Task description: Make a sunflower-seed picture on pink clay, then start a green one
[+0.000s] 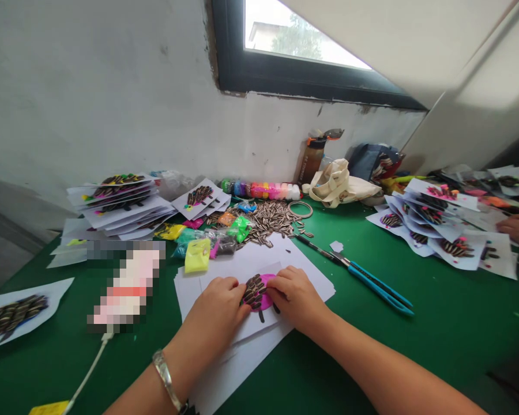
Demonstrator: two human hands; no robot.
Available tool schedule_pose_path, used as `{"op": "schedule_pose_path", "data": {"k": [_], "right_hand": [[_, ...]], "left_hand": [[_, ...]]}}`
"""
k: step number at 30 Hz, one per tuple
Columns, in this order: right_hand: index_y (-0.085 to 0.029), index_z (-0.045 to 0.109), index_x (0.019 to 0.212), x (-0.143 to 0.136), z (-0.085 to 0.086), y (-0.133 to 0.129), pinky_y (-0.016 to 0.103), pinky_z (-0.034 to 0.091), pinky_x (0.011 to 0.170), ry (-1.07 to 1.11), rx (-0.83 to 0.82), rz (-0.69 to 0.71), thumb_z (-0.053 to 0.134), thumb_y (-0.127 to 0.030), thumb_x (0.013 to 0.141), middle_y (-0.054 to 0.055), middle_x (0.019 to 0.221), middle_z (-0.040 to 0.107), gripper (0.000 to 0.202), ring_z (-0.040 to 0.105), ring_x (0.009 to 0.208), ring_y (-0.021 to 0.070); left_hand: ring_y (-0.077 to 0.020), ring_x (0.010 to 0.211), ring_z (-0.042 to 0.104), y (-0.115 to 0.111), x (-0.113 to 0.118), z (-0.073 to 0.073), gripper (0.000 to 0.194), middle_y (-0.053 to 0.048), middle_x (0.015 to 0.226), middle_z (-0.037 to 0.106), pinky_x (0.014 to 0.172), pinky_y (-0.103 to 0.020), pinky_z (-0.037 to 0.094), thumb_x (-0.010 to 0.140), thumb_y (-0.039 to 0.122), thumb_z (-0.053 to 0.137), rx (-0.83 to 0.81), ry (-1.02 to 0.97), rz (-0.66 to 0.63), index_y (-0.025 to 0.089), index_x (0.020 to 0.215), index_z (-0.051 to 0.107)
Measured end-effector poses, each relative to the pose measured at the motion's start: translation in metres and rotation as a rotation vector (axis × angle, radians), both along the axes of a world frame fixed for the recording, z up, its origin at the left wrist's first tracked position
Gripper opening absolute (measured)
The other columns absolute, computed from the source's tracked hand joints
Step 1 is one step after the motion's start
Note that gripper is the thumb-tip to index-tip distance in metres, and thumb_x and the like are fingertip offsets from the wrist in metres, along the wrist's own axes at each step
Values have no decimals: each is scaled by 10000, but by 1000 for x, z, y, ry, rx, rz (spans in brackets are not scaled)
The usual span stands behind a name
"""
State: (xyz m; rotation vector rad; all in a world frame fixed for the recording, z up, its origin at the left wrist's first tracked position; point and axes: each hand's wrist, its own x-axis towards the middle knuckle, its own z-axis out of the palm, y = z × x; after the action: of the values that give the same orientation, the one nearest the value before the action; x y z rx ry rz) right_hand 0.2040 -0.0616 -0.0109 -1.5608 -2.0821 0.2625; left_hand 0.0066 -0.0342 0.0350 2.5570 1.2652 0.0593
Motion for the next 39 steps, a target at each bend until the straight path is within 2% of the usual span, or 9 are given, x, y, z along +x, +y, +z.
{"op": "schedule_pose_path", "data": {"k": [13, 16, 18, 20, 23, 26, 30, 34, 39], "right_hand": [[-195, 709, 774, -2, 0, 0, 304, 361, 738, -23, 4, -8, 629, -145, 851, 24, 720, 629, 122, 529, 764, 182], [-193, 717, 802, 10, 3, 5, 295, 380, 754, 14, 10, -24, 611, -140, 860, 26, 746, 651, 132, 553, 779, 178], [-190, 723, 841, 24, 7, 13, 283, 393, 767, 14, 21, -102, 594, -147, 872, 37, 805, 675, 140, 573, 823, 180], [-189, 728, 880, 39, 13, 24, 272, 400, 778, -48, 4, -201, 575, -166, 888, 42, 842, 691, 154, 588, 858, 182], [-192, 736, 899, 51, 21, 46, 263, 398, 775, -147, -30, -237, 530, -161, 904, 46, 862, 704, 209, 607, 866, 180], [-199, 741, 847, 46, 24, 70, 267, 384, 760, -204, -29, -219, 530, -170, 888, 54, 866, 706, 216, 608, 865, 188], [-189, 727, 770, 27, 20, 91, 278, 365, 702, -276, -24, -206, 523, -193, 883, 80, 835, 689, 233, 597, 824, 199], [-169, 705, 764, 19, 11, 96, 290, 362, 699, -319, -17, -173, 488, -164, 891, 102, 852, 671, 251, 583, 811, 204], [-153, 665, 842, 26, 3, 90, 298, 377, 770, -306, 6, -162, 462, -123, 896, 115, 894, 645, 212, 557, 855, 214]], "left_hand": [[-288, 994, 576, 0, 2, 2, 190, -111, 1053, 649, 890, -431, 467, 896, 223, 562, -27, 10, 10, 134, 1010, 685], [-288, 1001, 579, 2, 1, 2, 195, -111, 1061, 652, 892, -426, 467, 885, 221, 581, -38, -7, 14, 136, 1027, 684], [-287, 1002, 585, 3, -1, 1, 207, -109, 1061, 658, 893, -424, 468, 882, 236, 594, -48, -28, 7, 143, 1044, 684], [-292, 1020, 586, 5, -3, 0, 230, -113, 1078, 660, 897, -423, 467, 886, 271, 604, -53, -49, 0, 149, 1064, 681], [-295, 1045, 585, 7, -5, -3, 252, -121, 1107, 658, 899, -416, 463, 901, 326, 597, -54, -68, 0, 157, 1067, 681], [-281, 1023, 595, 8, -7, -4, 235, -109, 1084, 666, 890, -402, 460, 916, 341, 576, -60, -80, -5, 170, 1033, 688], [-272, 996, 601, 10, -7, -2, 247, -106, 1039, 670, 877, -396, 457, 949, 333, 513, -68, -96, -8, 163, 982, 689], [-262, 969, 603, 11, -7, 0, 252, -100, 992, 672, 866, -390, 453, 958, 304, 486, -82, -101, -10, 159, 935, 690], [-260, 968, 605, 12, -7, 1, 273, -102, 1011, 676, 866, -390, 453, 965, 309, 465, -85, -113, -10, 162, 959, 695]]}}
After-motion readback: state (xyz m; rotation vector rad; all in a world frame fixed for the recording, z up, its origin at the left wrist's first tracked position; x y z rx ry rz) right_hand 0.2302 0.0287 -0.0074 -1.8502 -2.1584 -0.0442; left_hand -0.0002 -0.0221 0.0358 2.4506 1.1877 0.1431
